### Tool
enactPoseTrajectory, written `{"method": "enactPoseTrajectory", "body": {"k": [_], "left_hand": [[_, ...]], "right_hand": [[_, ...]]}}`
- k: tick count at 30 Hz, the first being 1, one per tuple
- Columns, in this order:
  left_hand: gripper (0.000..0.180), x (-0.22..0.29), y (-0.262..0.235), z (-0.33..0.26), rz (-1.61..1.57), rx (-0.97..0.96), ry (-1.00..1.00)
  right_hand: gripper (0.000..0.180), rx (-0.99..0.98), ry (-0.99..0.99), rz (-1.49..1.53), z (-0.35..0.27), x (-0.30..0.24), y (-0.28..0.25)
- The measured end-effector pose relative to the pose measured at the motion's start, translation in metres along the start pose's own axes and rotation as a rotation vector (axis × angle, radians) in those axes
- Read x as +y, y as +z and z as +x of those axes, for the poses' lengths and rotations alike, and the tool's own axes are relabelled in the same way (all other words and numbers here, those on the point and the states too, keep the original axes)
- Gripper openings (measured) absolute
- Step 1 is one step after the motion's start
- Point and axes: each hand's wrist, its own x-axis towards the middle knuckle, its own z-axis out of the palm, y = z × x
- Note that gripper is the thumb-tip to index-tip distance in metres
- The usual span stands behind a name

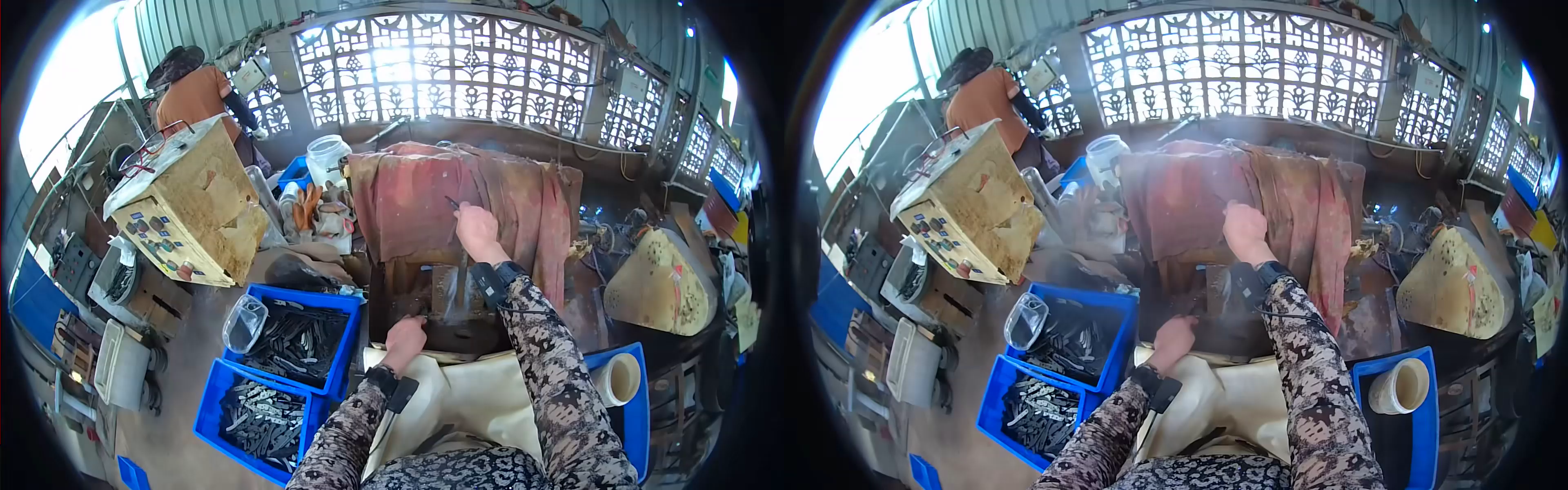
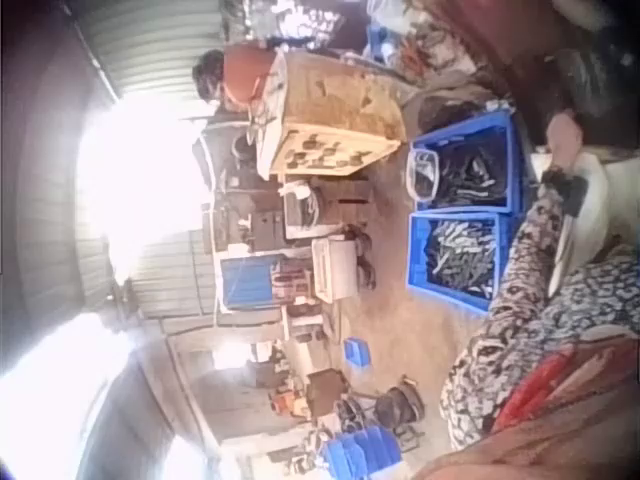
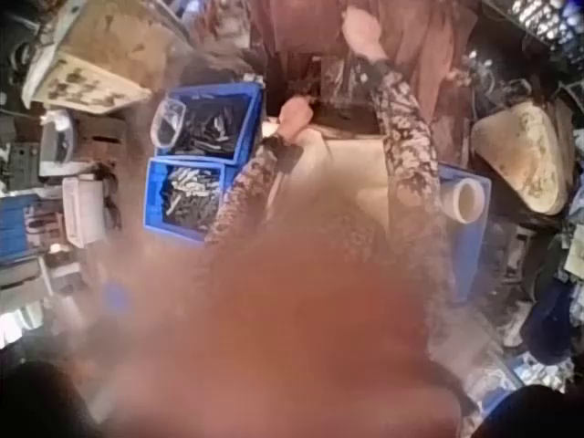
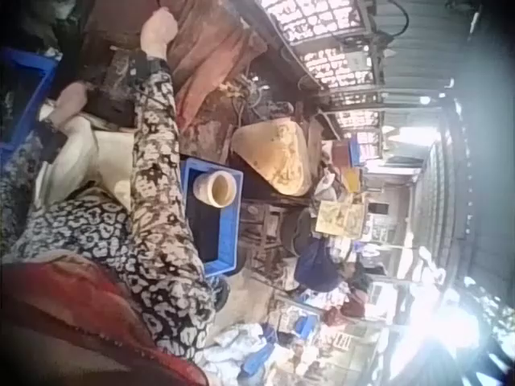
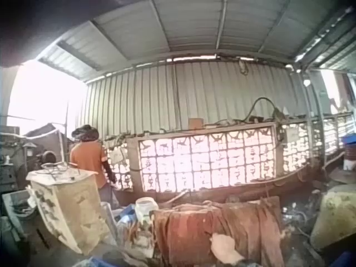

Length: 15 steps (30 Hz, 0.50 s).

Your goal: The person picks up metal pieces from a blue bin, holds them against a grinding machine, and then places the finished pieces into a separate blue bin.

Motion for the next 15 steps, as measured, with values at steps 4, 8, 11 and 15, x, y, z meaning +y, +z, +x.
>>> {"method": "enactPoseTrajectory", "body": {"k": [4,8,11,15], "left_hand": [[0.029,-0.001,-0.002,0.003,0.025,0.006,0.023],[0.030,0.005,-0.004,0.000,0.030,0.002,0.010],[0.031,0.006,-0.006,-0.002,0.055,-0.015,0.004],[0.031,0.006,-0.005,-0.002,0.058,-0.015,0.007]], "right_hand": [[0.019,-0.002,-0.014,-0.016,0.005,-0.001,0.000],[0.019,-0.055,-0.051,-0.065,0.007,0.005,-0.001],[0.024,-0.086,-0.051,-0.056,0.007,0.006,0.000],[0.024,-0.106,-0.047,-0.047,0.009,0.009,0.003]]}}
